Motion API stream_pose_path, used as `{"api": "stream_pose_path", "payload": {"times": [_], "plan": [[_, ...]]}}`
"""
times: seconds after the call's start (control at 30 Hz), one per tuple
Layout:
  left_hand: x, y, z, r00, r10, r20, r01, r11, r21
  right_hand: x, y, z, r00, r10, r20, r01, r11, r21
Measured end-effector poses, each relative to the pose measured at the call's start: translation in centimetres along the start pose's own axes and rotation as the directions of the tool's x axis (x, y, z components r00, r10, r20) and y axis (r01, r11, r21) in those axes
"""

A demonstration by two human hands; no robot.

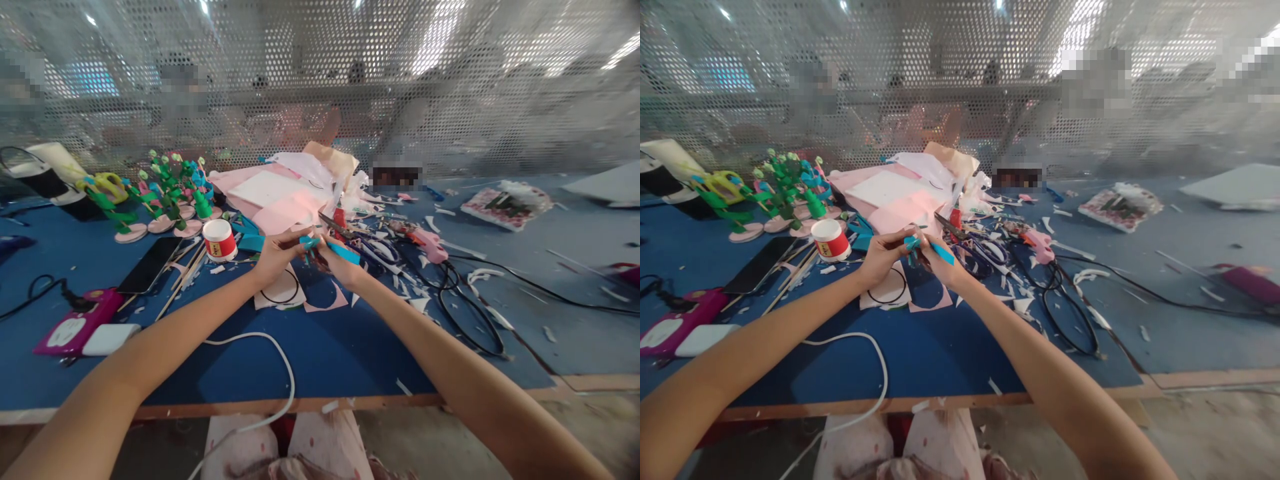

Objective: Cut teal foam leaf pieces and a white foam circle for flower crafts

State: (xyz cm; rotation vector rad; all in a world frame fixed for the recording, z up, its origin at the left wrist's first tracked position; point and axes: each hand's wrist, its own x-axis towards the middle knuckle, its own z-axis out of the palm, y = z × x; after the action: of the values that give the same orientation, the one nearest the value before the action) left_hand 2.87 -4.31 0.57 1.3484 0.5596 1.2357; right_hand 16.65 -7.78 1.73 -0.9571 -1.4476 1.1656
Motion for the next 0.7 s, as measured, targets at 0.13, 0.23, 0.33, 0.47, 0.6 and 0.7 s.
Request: {"api": "stream_pose_path", "payload": {"times": [0.13, 0.23, 0.33, 0.47, 0.6, 0.7], "plan": [[0.2, -0.6, -0.3, 0.999, -0.039, 0.034, 0.039, 0.999, 0.016, 0.0, 0.3, -0.2, 0.997, -0.078, 0.003, 0.078, 0.997, -0.025], [0.3, -0.6, -0.5, 0.992, 0.091, 0.082, -0.103, 0.982, 0.161, -0.1, 0.1, -0.3, 0.995, -0.105, 0.002, 0.105, 0.994, -0.018], [0.3, -0.3, -0.6, 0.959, 0.234, 0.158, -0.276, 0.895, 0.352, -0.2, 0.0, -0.3, 0.99, -0.142, -0.01, 0.141, 0.989, -0.031], [-0.1, 0.1, -0.3, 0.921, 0.316, 0.228, -0.389, 0.761, 0.52, 0.0, 0.2, -0.4, 0.984, -0.177, -0.008, 0.176, 0.981, -0.083], [-0.3, 0.5, 0.0, 0.898, 0.359, 0.256, -0.44, 0.741, 0.507, -0.1, -0.1, -0.5, 0.974, -0.226, 0.005, 0.224, 0.965, -0.137], [-0.3, 0.6, 0.1, 0.902, 0.355, 0.245, -0.43, 0.783, 0.449, -0.2, -0.8, -0.3, 0.975, -0.224, -0.014, 0.218, 0.961, -0.169]]}}
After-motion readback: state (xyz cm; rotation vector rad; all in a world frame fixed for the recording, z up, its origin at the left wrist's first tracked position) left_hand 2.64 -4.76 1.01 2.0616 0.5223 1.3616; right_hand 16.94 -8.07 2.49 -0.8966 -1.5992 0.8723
